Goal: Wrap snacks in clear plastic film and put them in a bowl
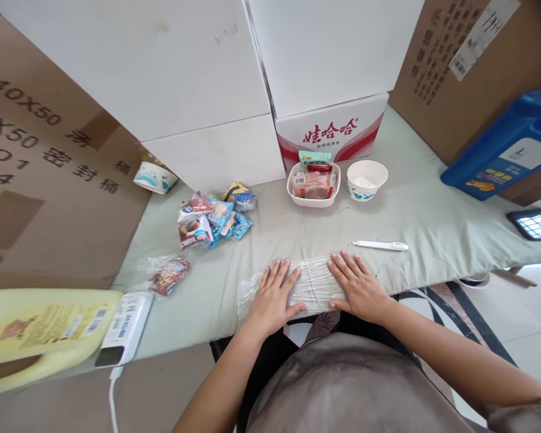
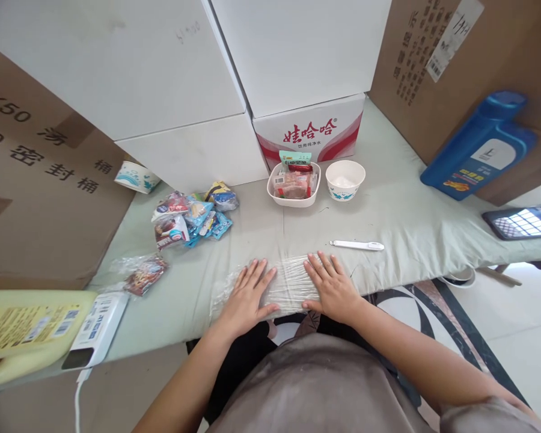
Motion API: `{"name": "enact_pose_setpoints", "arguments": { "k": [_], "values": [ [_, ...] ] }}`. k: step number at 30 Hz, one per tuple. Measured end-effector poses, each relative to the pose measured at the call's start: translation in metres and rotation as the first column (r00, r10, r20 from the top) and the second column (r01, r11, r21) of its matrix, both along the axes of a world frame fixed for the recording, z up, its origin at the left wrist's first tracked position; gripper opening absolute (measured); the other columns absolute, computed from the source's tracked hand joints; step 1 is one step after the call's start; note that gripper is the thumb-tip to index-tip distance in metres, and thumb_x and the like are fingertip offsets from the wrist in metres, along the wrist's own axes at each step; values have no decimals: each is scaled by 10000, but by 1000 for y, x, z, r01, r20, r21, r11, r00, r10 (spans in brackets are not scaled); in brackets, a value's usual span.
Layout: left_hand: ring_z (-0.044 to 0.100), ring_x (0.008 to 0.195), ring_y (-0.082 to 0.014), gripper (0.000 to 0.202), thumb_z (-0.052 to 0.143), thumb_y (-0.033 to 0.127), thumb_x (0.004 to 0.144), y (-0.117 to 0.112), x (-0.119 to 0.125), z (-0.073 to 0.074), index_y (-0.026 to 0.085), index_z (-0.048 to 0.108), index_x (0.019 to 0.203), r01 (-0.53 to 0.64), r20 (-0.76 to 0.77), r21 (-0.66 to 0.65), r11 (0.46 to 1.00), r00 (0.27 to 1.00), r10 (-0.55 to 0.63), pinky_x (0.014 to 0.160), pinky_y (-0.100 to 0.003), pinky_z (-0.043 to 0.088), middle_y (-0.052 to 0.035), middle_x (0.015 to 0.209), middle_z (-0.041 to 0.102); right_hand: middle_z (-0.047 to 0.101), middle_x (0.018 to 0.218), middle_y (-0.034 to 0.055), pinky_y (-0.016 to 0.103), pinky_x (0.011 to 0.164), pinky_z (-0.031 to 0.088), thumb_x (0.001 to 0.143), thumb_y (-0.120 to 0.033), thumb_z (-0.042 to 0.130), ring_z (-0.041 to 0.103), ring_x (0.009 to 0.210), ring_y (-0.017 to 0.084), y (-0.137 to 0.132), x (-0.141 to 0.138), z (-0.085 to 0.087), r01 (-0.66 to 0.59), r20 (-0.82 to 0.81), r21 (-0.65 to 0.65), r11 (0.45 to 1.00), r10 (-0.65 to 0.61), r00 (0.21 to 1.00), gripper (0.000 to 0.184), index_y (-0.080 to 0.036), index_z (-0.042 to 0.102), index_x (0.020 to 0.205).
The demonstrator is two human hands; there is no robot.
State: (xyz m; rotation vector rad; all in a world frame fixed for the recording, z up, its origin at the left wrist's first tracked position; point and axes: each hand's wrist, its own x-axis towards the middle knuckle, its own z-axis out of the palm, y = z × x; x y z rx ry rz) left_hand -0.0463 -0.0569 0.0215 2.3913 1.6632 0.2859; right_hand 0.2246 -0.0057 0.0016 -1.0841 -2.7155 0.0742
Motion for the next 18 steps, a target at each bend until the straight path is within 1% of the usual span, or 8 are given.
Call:
{"name": "enact_pose_setpoints", "arguments": {
  "k": [3,6,7,9,11,14,16,18],
  "values": [
    [269,1426,-335,637,573,492,872,-10,-8,9,209,407,1418,-78,156,21,997,985,74,1122,-537,314,-142,1511,357,287,1538,191,584,1134,193,804,-741,481,162,1442,366,0,13,3,-28,5,10,1000,28,1000,978,-81,275,1496],
    [510,1234,-255,313,503,333,924,-17,-9,20,216,583,1203,-159,355,49,986,926,131,1022,-444,447,-105,1250,592,265,1541,213,595,1138,179,740,-779,525,119,1449,379,0,20,6,-46,-7,5,999,46,999,1090,-53,240,1501],
    [561,1138,-237,241,492,308,927,-18,-10,23,219,624,1108,-172,374,56,984,917,139,978,-424,472,-88,1130,639,250,1546,215,602,1138,173,714,-773,566,96,1452,386,-1,21,7,-43,-14,-2,999,43,999,1120,-54,230,1505],
    [589,1006,-227,173,518,309,914,-19,-14,27,219,656,968,-160,324,59,985,937,133,920,-415,483,-66,963,667,226,1561,192,618,1139,160,693,-704,654,62,1456,389,-2,23,11,-58,-27,-23,998,58,998,1101,-98,235,1511],
    [581,980,-236,156,579,344,879,-23,-23,28,222,663,932,-100,219,36,994,972,90,922,-432,467,-59,928,667,264,1560,137,606,1148,177,758,-540,692,92,1460,358,-6,25,14,-141,-44,-51,989,139,989,927,-173,281,1504],
    [557,1078,-270,334,693,413,782,-32,-40,23,231,647,1058,-8,131,-10,1000,991,9,982,-465,441,-75,1058,647,455,1466,69,511,1141,299,890,-242,564,297,1418,261,-10,32,17,-297,-134,-94,950,284,950,565,-240,415,1436],
    [510,1192,-300,507,744,423,723,-39,-51,20,232,599,1170,31,111,-24,999,993,-28,1039,-491,413,-92,1209,605,574,1355,60,453,1091,397,922,-160,477,434,1338,227,-11,36,19,-325,-235,-123,938,290,928,423,-242,533,1333],
    [461,1275,-310,504,737,384,732,-45,-59,20,228,577,1184,38,111,-34,999,993,-34,1073,-502,394,-97,1308,562,649,1238,68,418,1025,467,940,-165,450,526,1251,219,-11,39,21,-309,-338,-167,936,240,910,325,-232,608,1216]
  ]
}}
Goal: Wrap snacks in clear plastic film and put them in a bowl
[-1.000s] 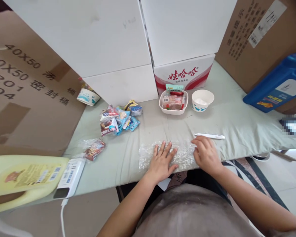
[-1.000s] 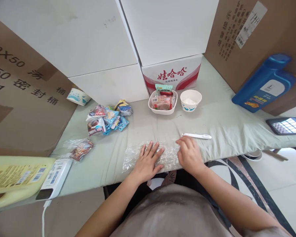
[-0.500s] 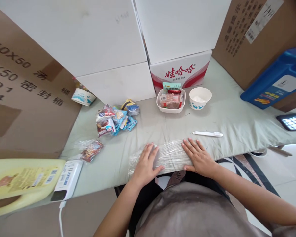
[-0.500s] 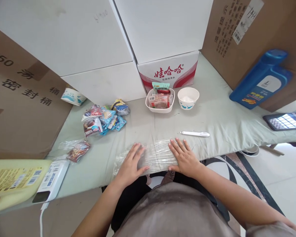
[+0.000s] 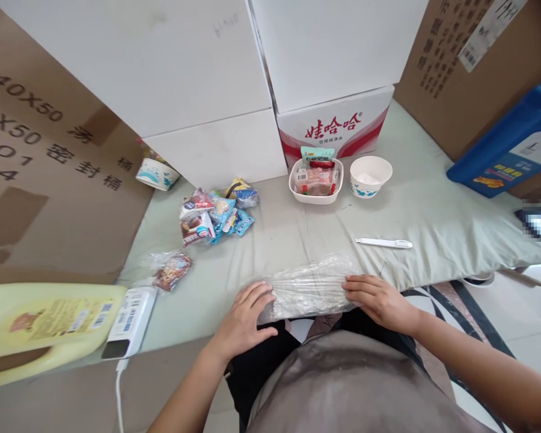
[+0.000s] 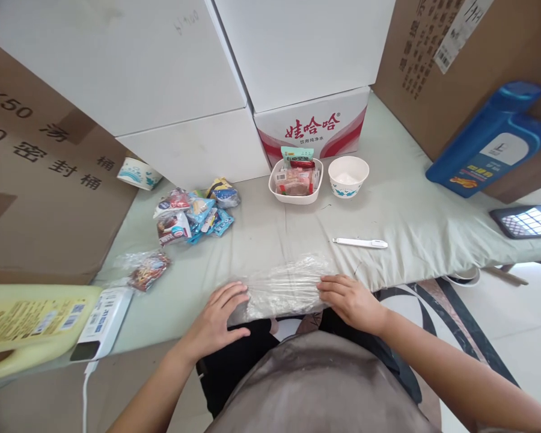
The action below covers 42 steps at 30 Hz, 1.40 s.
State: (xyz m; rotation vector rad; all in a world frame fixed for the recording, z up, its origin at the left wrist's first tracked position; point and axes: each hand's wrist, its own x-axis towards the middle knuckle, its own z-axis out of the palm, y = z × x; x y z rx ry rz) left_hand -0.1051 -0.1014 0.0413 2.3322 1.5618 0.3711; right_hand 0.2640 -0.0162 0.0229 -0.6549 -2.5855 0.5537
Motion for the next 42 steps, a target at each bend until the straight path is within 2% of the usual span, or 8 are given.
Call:
{"name": "enact_pose_setpoints", "arguments": {
  "k": [4,8,14,19,25,30,38,42],
  "values": [
    [499,1260,-258,94,562,260,863,0,-9,8,217,618,926,-27,95,-49,998,995,32,1047,-438,439,-83,1236,619,692,1035,83,388,888,534,962,-219,427,629,1035,208,5,-1,8,134,-91,-157,978,-150,984,227,-210,621,1080],
    [617,1079,-203,178,441,262,918,12,-12,14,214,608,875,-146,202,-99,984,966,164,936,-348,502,-80,1130,662,685,932,81,369,781,543,965,-280,407,646,892,212,9,-9,10,304,-68,-224,926,-327,943,221,-213,616,989],
    [667,802,-184,226,484,383,891,47,-4,1,222,627,958,-509,124,-73,858,849,514,767,-290,514,-32,866,703,705,850,66,342,681,523,930,-293,401,678,759,223,14,-25,-4,577,68,-122,808,-573,817,283,-178,591,1105],
    [661,813,-225,297,579,334,828,61,3,-3,205,624,1092,-610,-89,-31,792,791,605,763,-330,512,-42,844,690,699,828,65,337,590,493,913,-278,426,666,718,233,19,-27,-5,643,189,41,765,-638,747,369,-133,545,1231],
    [544,1133,-304,302,513,304,891,48,35,8,143,627,1121,-451,-19,458,766,857,515,985,-448,422,-159,1124,619,635,1156,158,432,1005,414,950,-355,460,534,1166,286,21,-39,12,495,5,278,823,-516,856,364,-118,595,1192],
    [262,1412,-376,624,501,492,906,37,83,-13,194,389,1442,-116,-211,237,964,963,168,1107,-566,267,-138,1498,387,399,1488,164,536,1134,207,887,-650,438,241,1418,326,20,-69,-2,43,196,298,954,-105,975,794,-103,362,1457],
    [275,1363,-457,600,489,472,913,18,49,-29,123,457,1400,-411,-267,266,872,838,476,1024,-643,304,-219,1472,382,290,1543,178,553,1129,178,819,-685,515,178,1438,349,14,-16,-15,85,293,280,956,-170,941,945,-95,245,1506],
    [531,1047,-308,332,441,327,945,18,74,-12,147,641,1141,-339,-93,307,889,919,383,889,-480,455,-163,1122,600,498,1406,142,447,1006,368,907,-285,524,445,1264,282,0,0,-9,91,251,278,956,-164,954,513,-161,449,1399]
  ]
}}
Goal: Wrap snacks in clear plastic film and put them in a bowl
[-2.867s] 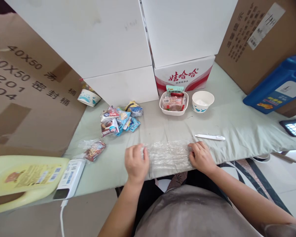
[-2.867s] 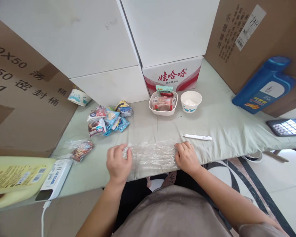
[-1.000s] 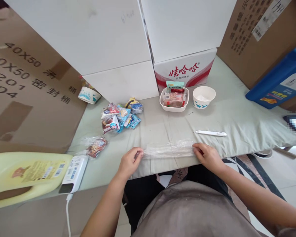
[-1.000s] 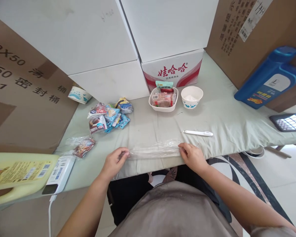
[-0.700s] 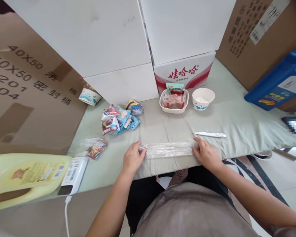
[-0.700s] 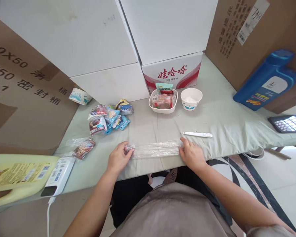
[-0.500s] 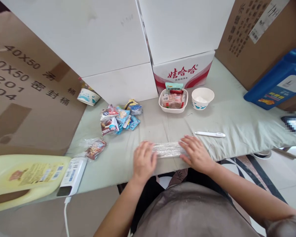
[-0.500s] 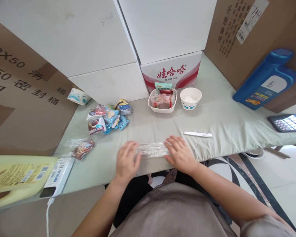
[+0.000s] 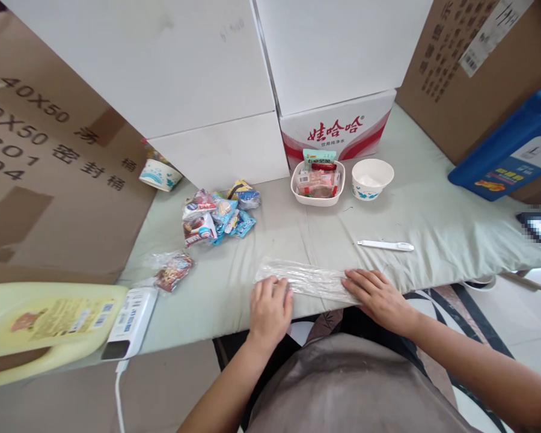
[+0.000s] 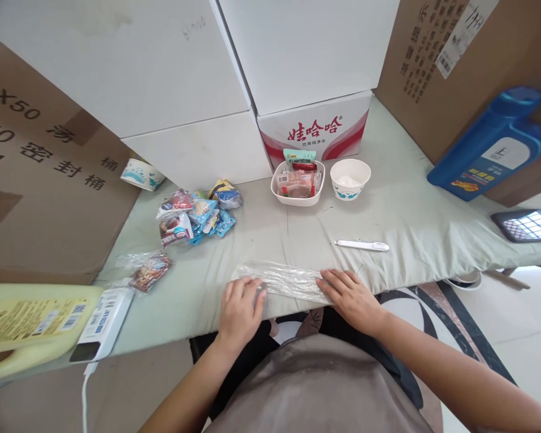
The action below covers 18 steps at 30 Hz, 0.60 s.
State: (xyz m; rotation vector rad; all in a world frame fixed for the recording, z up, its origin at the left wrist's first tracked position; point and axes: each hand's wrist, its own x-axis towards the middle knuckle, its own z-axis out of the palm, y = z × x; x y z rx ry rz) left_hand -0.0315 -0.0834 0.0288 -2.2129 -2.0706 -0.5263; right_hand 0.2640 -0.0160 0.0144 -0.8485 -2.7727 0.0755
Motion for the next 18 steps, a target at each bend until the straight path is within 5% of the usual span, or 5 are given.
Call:
{"name": "enact_pose_setpoints", "arguments": {
  "k": [3,6,12,15,18],
  "values": [
    [536,938,-255,279,452,304,941,4,32,3,172,637,1102,179,105,-26,984,979,-175,819,-419,479,-117,1035,609,640,1160,112,377,848,432,927,-159,445,558,996,220,-12,2,7,-38,-90,-17,999,36,995,301,-184,614,1175],
    [502,1044,-286,274,495,296,923,8,52,-1,189,617,1143,284,121,-39,958,953,-278,865,-461,461,-116,1142,587,659,1070,91,396,880,412,929,-149,451,546,1026,227,-22,2,21,-115,-178,-9,993,111,978,219,-188,646,1021],
    [479,1101,-246,256,474,130,893,11,44,-10,198,649,1067,470,248,80,879,845,-474,944,-437,439,-100,1110,598,680,939,62,425,995,393,904,-99,413,558,1099,217,-19,-5,69,-345,-315,-218,913,269,910,255,-185,611,1039],
    [534,995,-204,287,444,82,882,11,39,-12,204,651,1038,552,330,108,826,764,-554,889,-391,467,-60,948,647,681,952,62,352,890,470,881,-116,461,612,1003,189,5,-20,88,-370,-389,-420,829,204,898,234,-193,593,1058],
    [562,997,-215,317,426,61,860,12,38,-14,184,645,1054,564,366,146,813,732,-574,873,-396,494,-71,919,661,687,906,37,275,755,499,860,-153,513,647,835,146,38,-48,88,-275,-417,-623,733,-14,909,258,-196,559,1111]
  ]
}}
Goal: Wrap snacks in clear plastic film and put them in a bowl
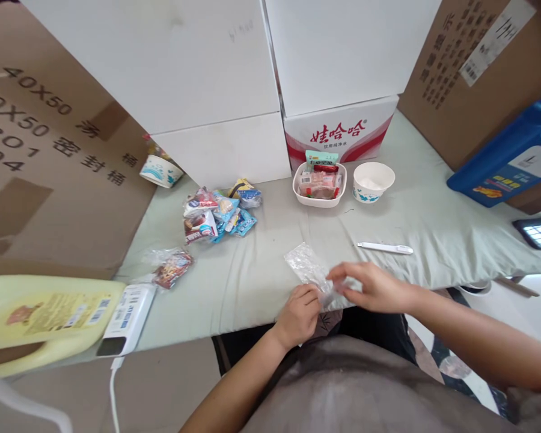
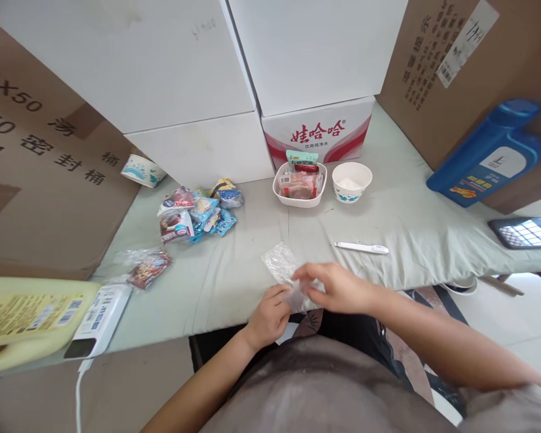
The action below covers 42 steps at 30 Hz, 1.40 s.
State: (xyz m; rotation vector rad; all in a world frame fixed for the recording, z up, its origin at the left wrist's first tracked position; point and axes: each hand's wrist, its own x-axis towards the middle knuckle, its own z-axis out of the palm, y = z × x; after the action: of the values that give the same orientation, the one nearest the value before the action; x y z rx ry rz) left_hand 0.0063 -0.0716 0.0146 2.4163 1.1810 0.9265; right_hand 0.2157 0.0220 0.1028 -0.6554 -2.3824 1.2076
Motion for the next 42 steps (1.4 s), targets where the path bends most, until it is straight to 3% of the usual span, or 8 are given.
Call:
{"name": "enact_pose_setpoints", "arguments": {
  "k": [5,15,20,24,31,35,37,42],
  "values": [
    [582,1044,-233,439,380,16,824,1,-1,-1,168,570,1189,-70,96,-64,996,993,76,888,-445,519,-104,1017,658,668,806,1,247,673,482,833,-131,516,625,696,125,39,-64,-39,224,104,-216,950,-205,973,279,-171,550,1107],
    [584,881,-188,276,363,23,805,-2,-8,7,191,552,917,-356,257,20,934,905,339,766,-369,539,-72,886,593,697,971,63,278,765,443,907,-225,516,644,885,178,27,-100,-78,325,277,139,935,-352,894,239,-163,577,1130],
    [571,992,-219,158,459,146,882,18,-21,14,187,585,969,-358,36,123,926,934,356,888,-411,493,-83,988,619,661,1068,84,288,755,444,943,-269,473,640,891,190,21,-103,-78,281,323,243,928,-351,879,267,-161,554,1174],
    [559,987,-254,142,528,282,909,29,-24,5,169,610,881,-458,-184,108,883,863,470,858,-429,478,-101,991,614,627,1086,117,301,707,443,971,-299,419,633,852,206,21,-104,-76,223,371,316,922,-336,866,305,-158,533,1217],
    [536,971,-248,108,582,261,871,28,-23,1,162,612,837,-505,-211,58,861,837,505,859,-418,456,-100,987,602,567,1192,229,462,917,427,940,-277,469,510,1128,341,52,-66,-67,310,283,645,698,-596,752,312,-85,586,1156],
    [517,1084,-274,248,521,248,907,28,-24,1,165,612,1122,-491,-235,53,869,840,489,908,-440,434,-122,1195,597,430,1445,193,501,1102,288,917,-487,493,278,1393,328,20,-39,-72,-22,229,690,724,-189,955,601,-92,465,1369],
    [506,1118,-280,312,499,250,920,28,-24,1,193,592,1212,-456,-274,51,888,849,452,924,-453,424,-113,1261,589,369,1497,192,493,1123,274,871,-551,529,229,1427,314,-9,-28,-81,-198,293,666,719,-9,956,772,-71,356,1450],
    [513,1111,-265,274,543,266,904,26,-23,4,241,648,1155,-338,-292,30,941,897,332,946,-459,416,-73,1211,641,473,1433,167,438,1085,364,899,-196,489,365,1372,266,-52,-8,-94,-134,271,664,736,-70,960,511,-89,446,1397]
  ]
}}
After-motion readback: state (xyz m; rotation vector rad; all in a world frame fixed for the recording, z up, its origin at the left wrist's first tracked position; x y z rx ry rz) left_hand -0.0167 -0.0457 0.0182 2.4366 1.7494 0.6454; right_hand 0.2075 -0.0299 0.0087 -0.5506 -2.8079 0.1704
